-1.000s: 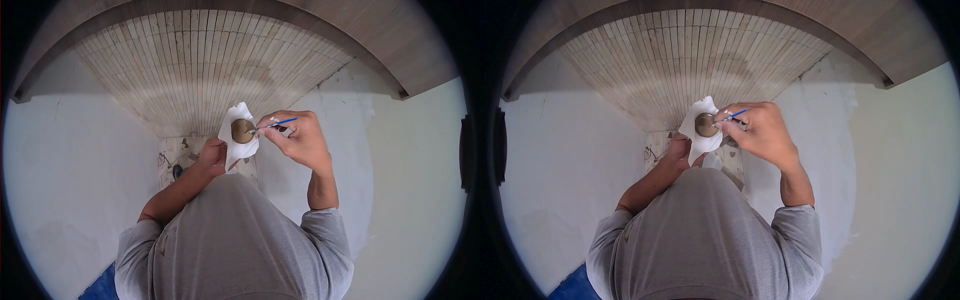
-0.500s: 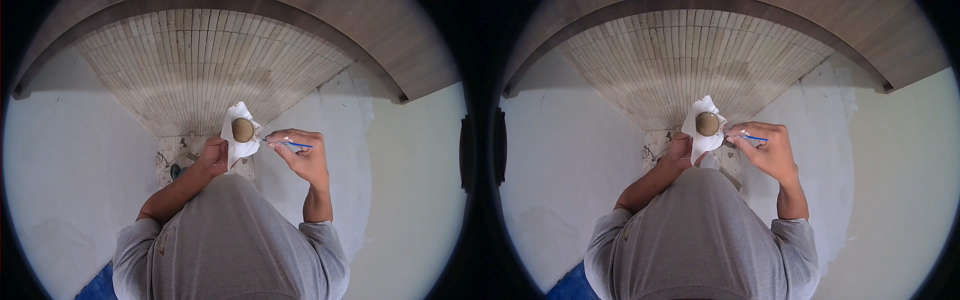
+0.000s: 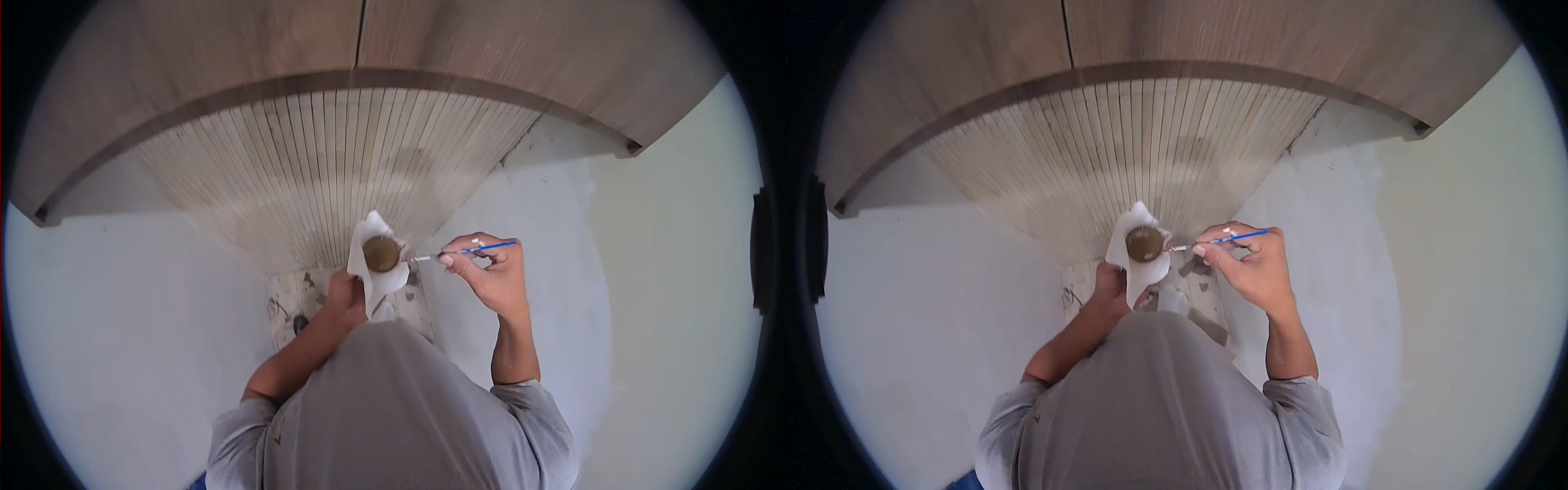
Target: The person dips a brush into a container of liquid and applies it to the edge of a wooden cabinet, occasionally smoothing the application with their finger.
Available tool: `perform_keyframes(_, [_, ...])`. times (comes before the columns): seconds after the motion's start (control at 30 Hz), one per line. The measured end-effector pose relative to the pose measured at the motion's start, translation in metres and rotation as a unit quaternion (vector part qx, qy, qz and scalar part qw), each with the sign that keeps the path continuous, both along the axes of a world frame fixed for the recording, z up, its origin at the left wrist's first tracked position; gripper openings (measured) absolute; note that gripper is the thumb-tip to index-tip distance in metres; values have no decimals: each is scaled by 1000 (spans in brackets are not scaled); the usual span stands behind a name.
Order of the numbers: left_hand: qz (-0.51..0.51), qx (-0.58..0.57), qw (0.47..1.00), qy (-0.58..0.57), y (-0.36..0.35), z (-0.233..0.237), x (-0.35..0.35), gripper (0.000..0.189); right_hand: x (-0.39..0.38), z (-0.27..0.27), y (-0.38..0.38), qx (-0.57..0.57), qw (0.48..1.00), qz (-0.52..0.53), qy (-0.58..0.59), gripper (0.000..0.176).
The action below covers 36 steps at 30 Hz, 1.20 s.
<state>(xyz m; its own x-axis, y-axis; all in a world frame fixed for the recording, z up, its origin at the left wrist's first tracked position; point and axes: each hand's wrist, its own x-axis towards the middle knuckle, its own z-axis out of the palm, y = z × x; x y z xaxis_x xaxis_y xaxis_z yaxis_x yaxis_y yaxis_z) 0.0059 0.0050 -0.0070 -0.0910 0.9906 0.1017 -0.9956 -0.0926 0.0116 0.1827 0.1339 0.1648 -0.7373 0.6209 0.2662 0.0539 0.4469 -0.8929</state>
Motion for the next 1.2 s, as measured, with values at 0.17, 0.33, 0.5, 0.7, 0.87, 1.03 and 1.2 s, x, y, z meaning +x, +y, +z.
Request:
perform_keyframes(0.17, [-11, 64, 998, 23, 5, 14, -2, 64, -6, 14, 2, -79, 978, -22, 194, 9])
perform_keyframes(0.33, [-5, 18, 999, 44, 2, 20, -2, 67, -17, 39, 3, 12, 949, -25, 316, 17])
perform_keyframes(0.5, [18, -4, 997, 69, 1, 20, -2, 65, -40, 63, 11, 90, 906, -32, 411, 18])
perform_keyframes(0.7, [45, -8, 998, 32, 1, 23, 2, 77, -49, 75, 29, 91, 895, -66, 431, 14])
perform_keyframes(0.87, [54, -49, 997, -23, 0, 29, 6, 87, -50, 79, 32, 98, 893, -66, 434, 12])
perform_keyframes(1.03, [35, -49, 998, -26, 2, 23, 3, 87, -51, 81, 32, 108, 892, -72, 433, 12])
perform_keyframes(1.2, [35, -57, 998, -17, 1, 22, 4, 89, -54, 81, 33, 127, 893, -79, 425, 12])
